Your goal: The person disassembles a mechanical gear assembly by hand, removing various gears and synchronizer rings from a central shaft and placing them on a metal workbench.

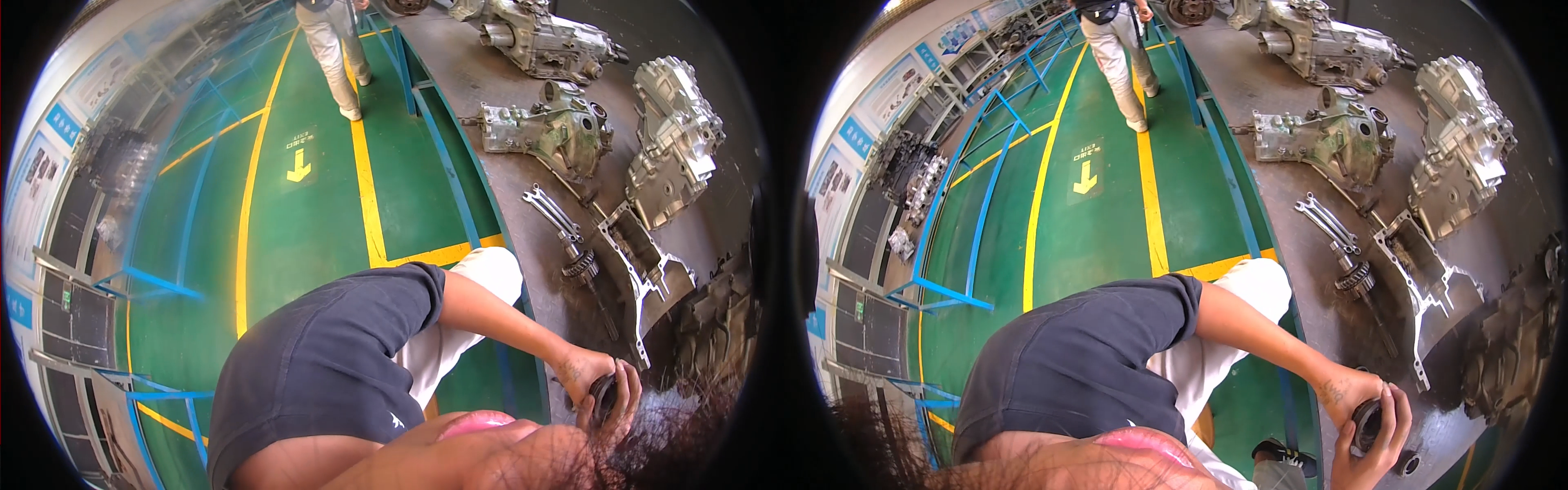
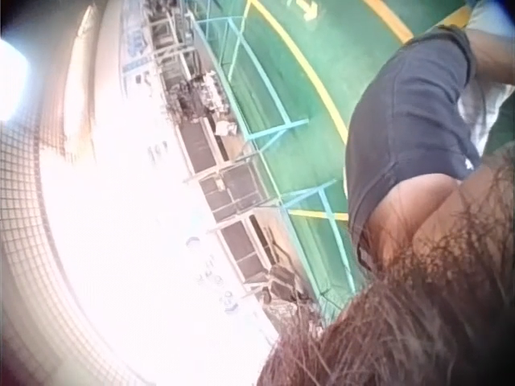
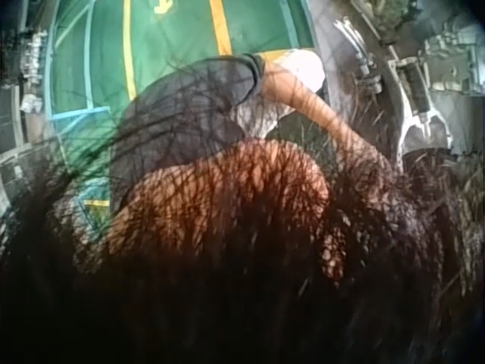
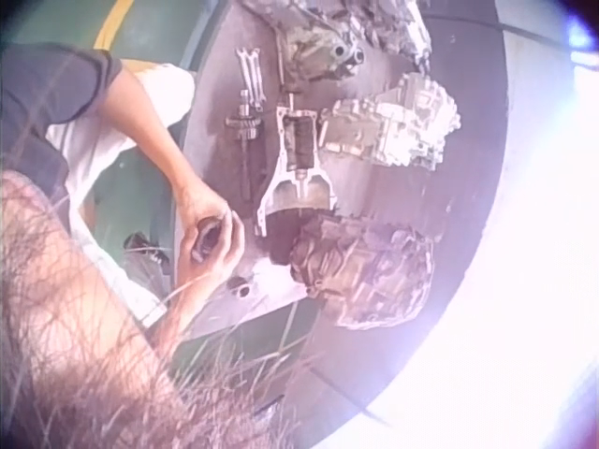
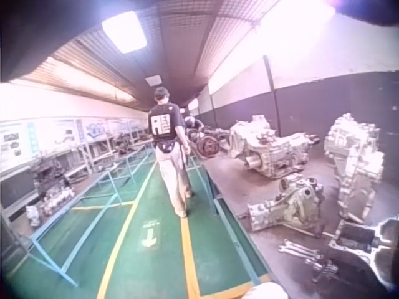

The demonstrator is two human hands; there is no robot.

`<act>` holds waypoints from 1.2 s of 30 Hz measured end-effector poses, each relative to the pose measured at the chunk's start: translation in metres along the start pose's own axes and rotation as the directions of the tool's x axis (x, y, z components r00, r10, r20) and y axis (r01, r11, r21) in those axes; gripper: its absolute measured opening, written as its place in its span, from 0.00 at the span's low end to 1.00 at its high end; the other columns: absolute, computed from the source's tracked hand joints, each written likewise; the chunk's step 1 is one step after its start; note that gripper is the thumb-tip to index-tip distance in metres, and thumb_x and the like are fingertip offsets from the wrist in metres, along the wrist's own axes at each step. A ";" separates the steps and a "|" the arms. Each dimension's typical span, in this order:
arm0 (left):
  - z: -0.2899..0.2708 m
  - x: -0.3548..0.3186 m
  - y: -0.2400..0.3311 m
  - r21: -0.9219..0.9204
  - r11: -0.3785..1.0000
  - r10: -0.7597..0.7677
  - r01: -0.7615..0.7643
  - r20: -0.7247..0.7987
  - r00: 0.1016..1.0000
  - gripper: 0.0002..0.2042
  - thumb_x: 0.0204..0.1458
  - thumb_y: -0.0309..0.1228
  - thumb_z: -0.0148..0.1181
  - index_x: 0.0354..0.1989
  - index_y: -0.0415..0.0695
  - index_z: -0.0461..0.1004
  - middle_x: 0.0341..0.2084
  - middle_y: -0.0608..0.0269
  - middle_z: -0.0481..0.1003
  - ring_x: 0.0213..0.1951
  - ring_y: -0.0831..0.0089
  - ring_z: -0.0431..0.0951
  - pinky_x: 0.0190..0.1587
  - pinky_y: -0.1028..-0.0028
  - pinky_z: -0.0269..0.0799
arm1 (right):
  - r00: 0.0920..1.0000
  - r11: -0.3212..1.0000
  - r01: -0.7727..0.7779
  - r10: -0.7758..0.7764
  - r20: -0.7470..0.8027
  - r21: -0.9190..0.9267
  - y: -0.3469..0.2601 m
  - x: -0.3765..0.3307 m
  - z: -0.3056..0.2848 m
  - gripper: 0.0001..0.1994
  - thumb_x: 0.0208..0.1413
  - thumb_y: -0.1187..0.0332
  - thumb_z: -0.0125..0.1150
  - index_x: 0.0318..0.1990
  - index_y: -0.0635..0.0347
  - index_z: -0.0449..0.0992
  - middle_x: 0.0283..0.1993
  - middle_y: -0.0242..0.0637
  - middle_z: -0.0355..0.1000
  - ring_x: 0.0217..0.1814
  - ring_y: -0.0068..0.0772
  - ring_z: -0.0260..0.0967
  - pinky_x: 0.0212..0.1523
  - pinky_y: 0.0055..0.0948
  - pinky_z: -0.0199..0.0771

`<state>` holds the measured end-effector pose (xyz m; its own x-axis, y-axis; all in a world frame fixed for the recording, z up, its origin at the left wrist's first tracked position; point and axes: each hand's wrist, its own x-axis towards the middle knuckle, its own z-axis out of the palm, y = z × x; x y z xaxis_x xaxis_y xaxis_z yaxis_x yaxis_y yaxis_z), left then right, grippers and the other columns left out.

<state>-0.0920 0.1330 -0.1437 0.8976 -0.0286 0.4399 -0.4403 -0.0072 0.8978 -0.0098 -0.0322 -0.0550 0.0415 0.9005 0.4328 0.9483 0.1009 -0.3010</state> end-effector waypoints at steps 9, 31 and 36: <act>-0.002 -0.002 0.012 0.081 0.989 -0.122 0.125 -0.050 0.991 0.24 0.32 0.29 0.80 0.39 0.34 0.77 0.32 0.49 0.84 0.35 0.63 0.85 0.39 0.63 0.81 | 0.999 0.988 0.031 -0.037 -0.037 -0.154 0.029 -0.012 0.010 0.36 0.65 0.48 0.60 0.74 0.63 0.70 0.73 0.59 0.65 0.75 0.61 0.65 0.75 0.54 0.64; 0.012 -0.002 0.021 -0.122 0.991 -0.076 0.062 -0.107 0.991 0.26 0.30 0.36 0.82 0.39 0.41 0.77 0.33 0.54 0.84 0.36 0.58 0.85 0.39 0.64 0.81 | 0.928 0.903 0.285 -0.344 -0.145 -0.323 0.031 -0.030 0.036 0.37 0.59 0.53 0.70 0.75 0.54 0.69 0.76 0.59 0.62 0.78 0.70 0.59 0.76 0.68 0.58; 0.017 -0.004 0.025 -0.055 0.998 -0.053 0.042 -0.212 0.976 0.25 0.31 0.34 0.78 0.41 0.38 0.77 0.32 0.55 0.83 0.34 0.59 0.85 0.37 0.64 0.80 | 0.903 0.863 0.321 -0.404 -0.149 -0.390 0.028 -0.032 0.038 0.38 0.57 0.54 0.73 0.75 0.52 0.69 0.77 0.59 0.61 0.79 0.71 0.57 0.76 0.70 0.57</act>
<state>-0.1072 0.1159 -0.1234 0.9040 0.1842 0.3857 -0.4000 0.0463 0.9153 0.0040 -0.0421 -0.1093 -0.2983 0.7089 0.6391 0.9544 0.2115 0.2109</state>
